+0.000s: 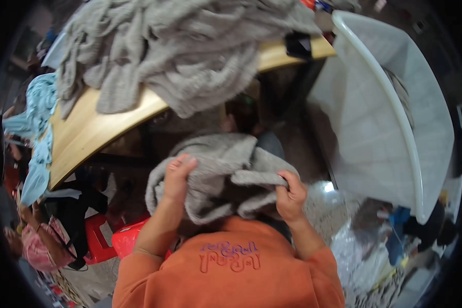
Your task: Inspecting knitted sweaters for defects and removing loose threads by hand.
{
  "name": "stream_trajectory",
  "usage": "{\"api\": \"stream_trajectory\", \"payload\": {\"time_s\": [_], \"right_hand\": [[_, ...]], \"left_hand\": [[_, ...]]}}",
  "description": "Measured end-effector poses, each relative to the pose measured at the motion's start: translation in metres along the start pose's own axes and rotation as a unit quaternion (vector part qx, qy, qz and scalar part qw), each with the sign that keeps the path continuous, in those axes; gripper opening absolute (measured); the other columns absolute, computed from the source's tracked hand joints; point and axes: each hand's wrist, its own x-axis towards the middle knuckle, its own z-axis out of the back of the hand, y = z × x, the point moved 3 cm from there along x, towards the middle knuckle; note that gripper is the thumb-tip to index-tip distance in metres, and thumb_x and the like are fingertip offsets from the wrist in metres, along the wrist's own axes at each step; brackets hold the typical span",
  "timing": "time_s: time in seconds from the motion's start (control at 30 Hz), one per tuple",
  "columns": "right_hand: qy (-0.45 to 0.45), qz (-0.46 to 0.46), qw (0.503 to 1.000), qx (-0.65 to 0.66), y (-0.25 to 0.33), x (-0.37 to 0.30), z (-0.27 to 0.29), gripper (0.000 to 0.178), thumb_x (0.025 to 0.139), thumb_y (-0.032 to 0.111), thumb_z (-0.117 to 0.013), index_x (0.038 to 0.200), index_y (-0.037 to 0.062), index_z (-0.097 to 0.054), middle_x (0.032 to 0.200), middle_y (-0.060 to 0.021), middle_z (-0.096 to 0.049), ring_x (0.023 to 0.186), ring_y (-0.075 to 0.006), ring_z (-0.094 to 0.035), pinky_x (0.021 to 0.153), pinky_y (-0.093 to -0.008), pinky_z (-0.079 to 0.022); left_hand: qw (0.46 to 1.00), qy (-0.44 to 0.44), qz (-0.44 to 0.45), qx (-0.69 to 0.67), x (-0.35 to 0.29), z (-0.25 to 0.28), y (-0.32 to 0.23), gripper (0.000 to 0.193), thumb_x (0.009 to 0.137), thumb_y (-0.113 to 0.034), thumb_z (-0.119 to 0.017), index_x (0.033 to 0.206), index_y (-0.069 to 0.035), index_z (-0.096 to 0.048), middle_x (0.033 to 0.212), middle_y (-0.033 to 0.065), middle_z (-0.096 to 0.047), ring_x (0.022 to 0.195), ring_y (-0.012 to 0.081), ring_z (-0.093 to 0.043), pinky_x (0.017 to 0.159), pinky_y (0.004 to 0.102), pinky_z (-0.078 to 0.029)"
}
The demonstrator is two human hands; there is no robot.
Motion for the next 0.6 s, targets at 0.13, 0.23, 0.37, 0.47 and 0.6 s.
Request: {"api": "stream_trajectory", "payload": {"time_s": [0.13, 0.23, 0.37, 0.47, 0.6], "right_hand": [[0.008, 0.030, 0.999, 0.022, 0.020, 0.004, 0.003, 0.019, 0.076, -0.006, -0.057, 0.094, -0.0018, -0.057, 0.083, -0.0096, -0.060, 0.077, -0.0158, -0.057, 0.070, -0.0241, -0.045], [-0.035, 0.131, 0.991, -0.011, 0.027, 0.009, 0.009, 0.021, 0.072, -0.007, -0.058, 0.092, -0.0006, -0.058, 0.080, -0.0122, -0.059, 0.073, -0.0220, -0.057, 0.065, -0.0286, -0.046], [0.011, 0.199, 0.975, -0.095, 0.049, 0.015, 0.010, 0.031, 0.064, -0.012, -0.055, 0.093, 0.0002, -0.059, 0.081, -0.0130, -0.059, 0.068, -0.0249, -0.057, 0.061, -0.0299, -0.046], [0.099, 0.302, 0.945, -0.084, 0.067, 0.011, -0.005, 0.030, 0.062, -0.008, -0.057, 0.090, 0.0001, -0.060, 0.080, -0.0123, -0.058, 0.061, -0.0241, -0.055, 0.050, -0.0319, -0.045], [0.143, 0.346, 0.927, -0.018, 0.067, 0.003, -0.027, 0.028, 0.065, -0.006, -0.057, 0.093, -0.0026, -0.054, 0.080, -0.0132, -0.058, 0.057, -0.0242, -0.054, 0.047, -0.0330, -0.043]], "left_hand": [[1.000, 0.011, 0.002, -0.009, 0.006, -0.002, 0.004, 0.010, 0.079, -0.003, -0.058, 0.088, 0.000, -0.062, 0.083, 0.0065, -0.065, 0.073, 0.0106, -0.061, 0.070, 0.0234, -0.047], [0.999, 0.030, 0.005, -0.010, 0.008, -0.006, 0.003, 0.008, 0.079, -0.004, -0.059, 0.086, 0.000, -0.061, 0.082, 0.0053, -0.064, 0.072, 0.0096, -0.059, 0.069, 0.0236, -0.046], [0.999, 0.042, 0.005, 0.032, 0.002, -0.021, 0.004, 0.005, 0.079, -0.004, -0.060, 0.082, -0.001, -0.062, 0.076, 0.0025, -0.063, 0.067, 0.0063, -0.056, 0.063, 0.0215, -0.045], [0.984, 0.123, 0.049, 0.120, -0.014, -0.043, 0.006, 0.002, 0.077, -0.002, -0.061, 0.078, -0.001, -0.062, 0.068, 0.0005, -0.060, 0.062, 0.0048, -0.053, 0.056, 0.0203, -0.043], [0.955, 0.201, 0.001, 0.219, -0.027, -0.053, 0.021, 0.004, 0.076, 0.000, -0.061, 0.080, 0.000, -0.062, 0.073, -0.0012, -0.060, 0.070, 0.0032, -0.051, 0.062, 0.0194, -0.044]]}}
